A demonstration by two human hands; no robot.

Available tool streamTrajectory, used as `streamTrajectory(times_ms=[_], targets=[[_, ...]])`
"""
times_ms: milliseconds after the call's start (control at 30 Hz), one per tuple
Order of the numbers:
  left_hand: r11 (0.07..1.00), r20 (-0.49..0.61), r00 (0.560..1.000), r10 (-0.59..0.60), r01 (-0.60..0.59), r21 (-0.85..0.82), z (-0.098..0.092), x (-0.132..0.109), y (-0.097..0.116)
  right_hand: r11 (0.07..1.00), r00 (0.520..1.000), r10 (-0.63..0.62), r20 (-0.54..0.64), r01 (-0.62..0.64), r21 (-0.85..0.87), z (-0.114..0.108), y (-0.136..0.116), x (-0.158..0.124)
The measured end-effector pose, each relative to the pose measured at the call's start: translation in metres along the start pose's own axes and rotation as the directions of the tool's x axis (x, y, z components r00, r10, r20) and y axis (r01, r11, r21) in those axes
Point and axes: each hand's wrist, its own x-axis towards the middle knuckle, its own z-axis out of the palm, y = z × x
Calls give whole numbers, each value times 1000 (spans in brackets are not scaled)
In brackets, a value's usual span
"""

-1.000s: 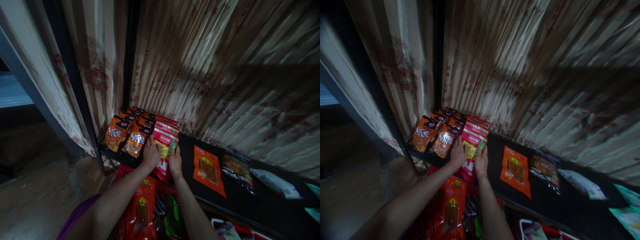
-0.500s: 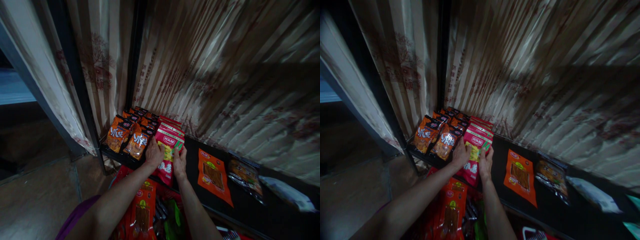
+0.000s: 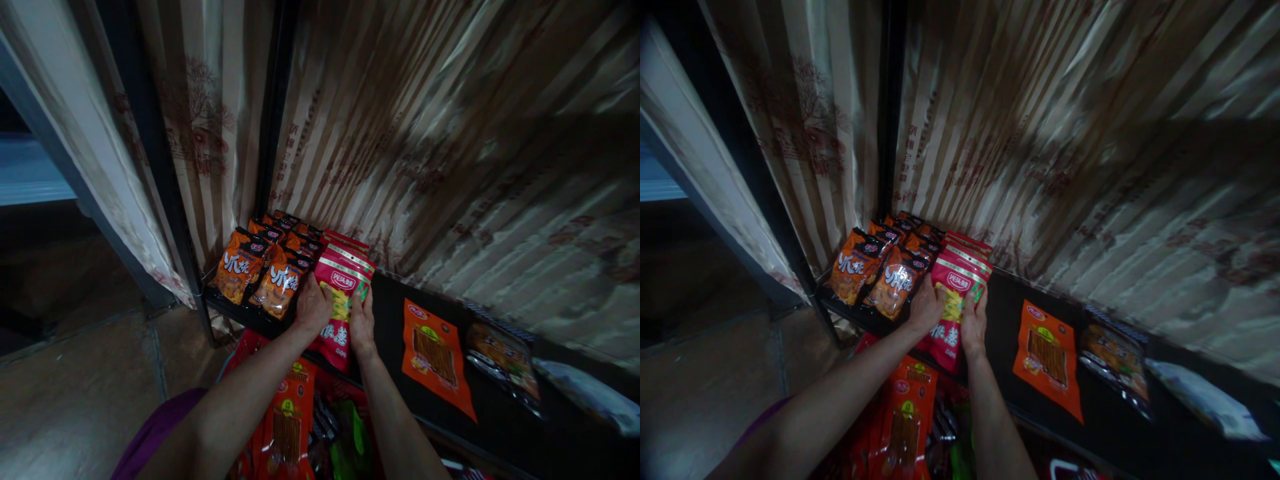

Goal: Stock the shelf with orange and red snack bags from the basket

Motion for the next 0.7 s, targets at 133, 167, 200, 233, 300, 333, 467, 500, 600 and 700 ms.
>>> streamTrajectory(times_ms=[133, 167, 200, 233, 300, 333, 467, 500, 600, 700], targets=[[1000, -6, 1000, 1, -1, 8, -1, 0, 0, 999, 1000, 3, 18, -4, 49, 0, 4, 2], [1000, -5, 1000, 3, -3, 12, -2, 0, 0, 998, 1000, 1, 19, -2, 57, 0, 5, 2], [1000, -2, 1000, 5, -5, 16, -2, 0, 0, 998, 1000, -1, 19, 0, 62, 0, 5, 2], [1000, 2, 1000, 5, -5, 21, -2, 0, 1, 998, 1000, 1, 21, -3, 66, 0, 6, 2], [1000, 6, 1000, -1, 1, 29, -2, 0, 1, 997, 1000, 15, 15, -16, 77, 1, 7, 3], [1000, 6, 1000, -3, 3, 30, -2, 1, 1, 996, 1000, 22, 7, -23, 89, 1, 7, 3], [1000, 4, 1000, -5, 5, 20, 0, 1, 2, 987, 1000, 14, -18, -11, 160, 1, 9, 8], [1000, 6, 1000, -3, 3, 17, 0, 1, 2, 985, 1000, 6, -19, -3, 174, 1, 10, 10], [1000, 6, 1000, 8, -8, 26, 2, 1, 2, 976, 1000, 22, -11, -19, 216, 0, 9, 14], [999, 15, 1000, 13, -14, 46, 5, 2, 2, 961, 997, 74, 13, -75, 268, -1, 7, 15]])
